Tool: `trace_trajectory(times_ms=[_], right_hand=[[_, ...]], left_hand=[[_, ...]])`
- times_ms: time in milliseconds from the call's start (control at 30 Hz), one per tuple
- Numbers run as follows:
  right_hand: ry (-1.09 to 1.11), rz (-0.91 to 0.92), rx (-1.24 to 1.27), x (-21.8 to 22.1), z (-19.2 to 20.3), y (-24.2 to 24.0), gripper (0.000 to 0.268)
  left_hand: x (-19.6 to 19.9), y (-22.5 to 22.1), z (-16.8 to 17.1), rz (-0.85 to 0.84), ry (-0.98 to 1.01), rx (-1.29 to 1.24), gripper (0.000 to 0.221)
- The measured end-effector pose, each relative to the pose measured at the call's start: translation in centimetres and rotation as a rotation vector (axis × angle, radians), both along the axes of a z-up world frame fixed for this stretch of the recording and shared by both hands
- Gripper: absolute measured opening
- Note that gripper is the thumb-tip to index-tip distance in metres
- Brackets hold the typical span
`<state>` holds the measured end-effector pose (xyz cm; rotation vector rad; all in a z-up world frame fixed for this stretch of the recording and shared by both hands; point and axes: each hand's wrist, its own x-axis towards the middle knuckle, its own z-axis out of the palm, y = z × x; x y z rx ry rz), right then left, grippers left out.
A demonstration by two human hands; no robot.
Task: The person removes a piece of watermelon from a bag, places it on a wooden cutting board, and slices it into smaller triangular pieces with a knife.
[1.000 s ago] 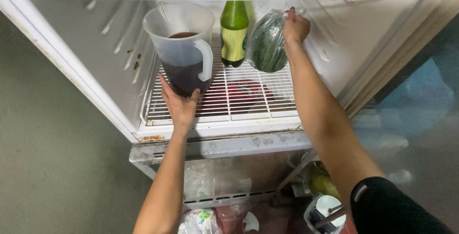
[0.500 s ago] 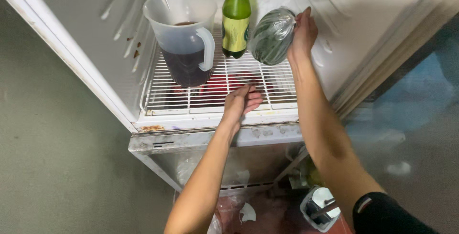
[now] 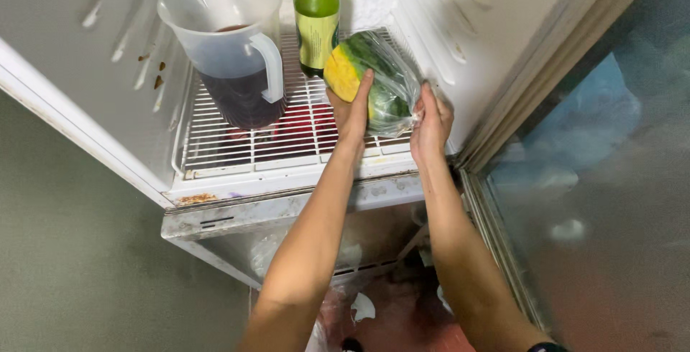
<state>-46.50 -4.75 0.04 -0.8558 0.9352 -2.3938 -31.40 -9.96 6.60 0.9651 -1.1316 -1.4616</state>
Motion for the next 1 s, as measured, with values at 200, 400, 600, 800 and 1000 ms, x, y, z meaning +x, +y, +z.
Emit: trace_trajectory(times_ms=[200, 400, 600, 800, 1000], right_hand=[[-0.188, 0.397, 0.498, -0.4, 8.7, -1.4, 0.070], [0.070, 0.376, 0.597, 0.6, 7.2, 1.2, 0.081], [0.129, 0.573, -0.018, 3.2, 2.6, 6.8, 0.073], [-0.019, 0.450, -0.006, 8.9, -1.1, 14.2, 0.077], [-0.105, 0.490, -0.069, 17.3, -3.7, 25.3, 0.076]], left_hand=[[1.4, -0.8, 0.6, -0.167, 0.161, 0.018, 0.112], [3.6, 0.8, 0.8, -0.366, 0.204, -0.190, 0.116], [8.1, 7.9, 0.5, -0.349, 0.253, -0.571, 0.151], [16.1, 16.7, -1.7, -0.132, -0.165, -0.901, 0.158], [25.2, 25.2, -4.1, -0.150, -0.440, -1.055, 0.129]])
